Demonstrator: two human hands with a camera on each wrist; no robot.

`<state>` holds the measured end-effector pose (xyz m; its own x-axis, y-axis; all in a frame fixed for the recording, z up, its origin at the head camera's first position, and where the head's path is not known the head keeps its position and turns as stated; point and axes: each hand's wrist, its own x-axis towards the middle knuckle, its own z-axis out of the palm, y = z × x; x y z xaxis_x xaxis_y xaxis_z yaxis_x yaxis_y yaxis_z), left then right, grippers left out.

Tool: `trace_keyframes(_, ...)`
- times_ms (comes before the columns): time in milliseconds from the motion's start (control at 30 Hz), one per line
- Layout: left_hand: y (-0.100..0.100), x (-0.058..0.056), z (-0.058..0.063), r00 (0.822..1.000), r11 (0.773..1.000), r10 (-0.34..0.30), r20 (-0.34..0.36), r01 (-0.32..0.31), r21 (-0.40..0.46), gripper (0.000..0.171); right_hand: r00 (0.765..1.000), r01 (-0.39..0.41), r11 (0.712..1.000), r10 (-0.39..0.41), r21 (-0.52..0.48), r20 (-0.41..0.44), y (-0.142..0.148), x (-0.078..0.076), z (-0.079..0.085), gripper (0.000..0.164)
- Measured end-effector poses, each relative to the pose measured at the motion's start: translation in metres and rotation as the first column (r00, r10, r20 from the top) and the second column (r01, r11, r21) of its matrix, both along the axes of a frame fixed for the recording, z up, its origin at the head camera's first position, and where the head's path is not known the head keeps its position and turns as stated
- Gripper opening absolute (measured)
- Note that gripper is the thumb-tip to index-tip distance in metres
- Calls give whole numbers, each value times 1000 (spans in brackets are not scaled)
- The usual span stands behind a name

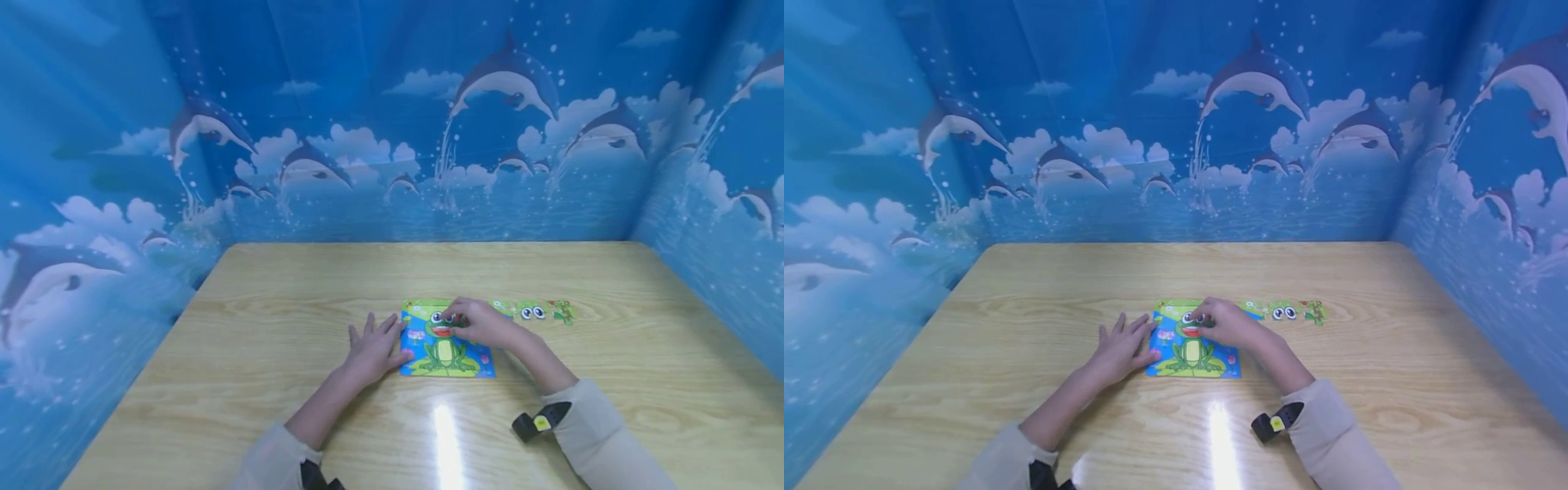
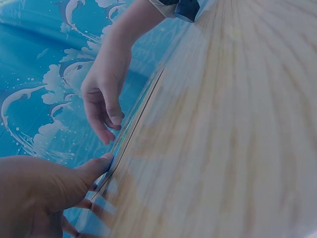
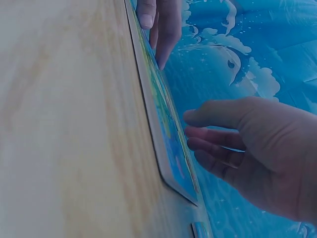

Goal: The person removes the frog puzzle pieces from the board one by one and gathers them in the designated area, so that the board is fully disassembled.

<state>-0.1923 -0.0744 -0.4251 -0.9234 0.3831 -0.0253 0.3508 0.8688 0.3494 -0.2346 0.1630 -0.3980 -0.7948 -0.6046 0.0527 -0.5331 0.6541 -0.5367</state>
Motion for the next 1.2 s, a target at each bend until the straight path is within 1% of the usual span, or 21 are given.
trace_keyframes(100, 0, 0, 0, 1000, 1000, 1, 1, -1, 9, 65, 1000, 8, 1000, -8, 13, 16, 1, 0, -3, 25)
trace_keyframes(200, 0, 0, 0, 1000, 1000, -3, -1, 3, 18, 64, 1000, -1, 1000, 0, 22, 26, 1, 1, -4, 26)
trace_keyframes(333, -1, 1, 0, 1000, 1000, -4, -6, 4, 24, 64, 1000, -20, 998, 19, 62, 9, 0, 2, -3, 32)
trace_keyframes(433, -1, 1, 0, 1000, 1000, -5, -8, 5, 24, 64, 1000, -17, 996, 17, 88, 0, -1, 2, -3, 35)
trace_keyframes(600, -1, 0, 0, 1000, 1000, -5, -2, 5, 26, 64, 999, 19, 995, -22, 99, 24, -2, 3, -3, 36)
trace_keyframes(667, -1, 1, 0, 1000, 1000, -4, 1, 4, 29, 64, 999, 29, 995, -32, 100, 29, -2, 3, -3, 36)
trace_keyframes(867, -1, 1, 0, 1000, 999, -4, 2, 4, 37, 64, 999, 28, 996, -30, 84, 20, -2, 3, -3, 35)
trace_keyframes(1000, -1, 1, 0, 1000, 999, -3, 2, 3, 37, 64, 999, 38, 997, -41, 72, 36, -3, 4, -2, 34)
trace_keyframes(1200, -1, 1, 1, 1000, 999, -2, 1, 2, 36, 64, 998, 16, 998, -19, 56, 58, -2, 6, 2, 34)
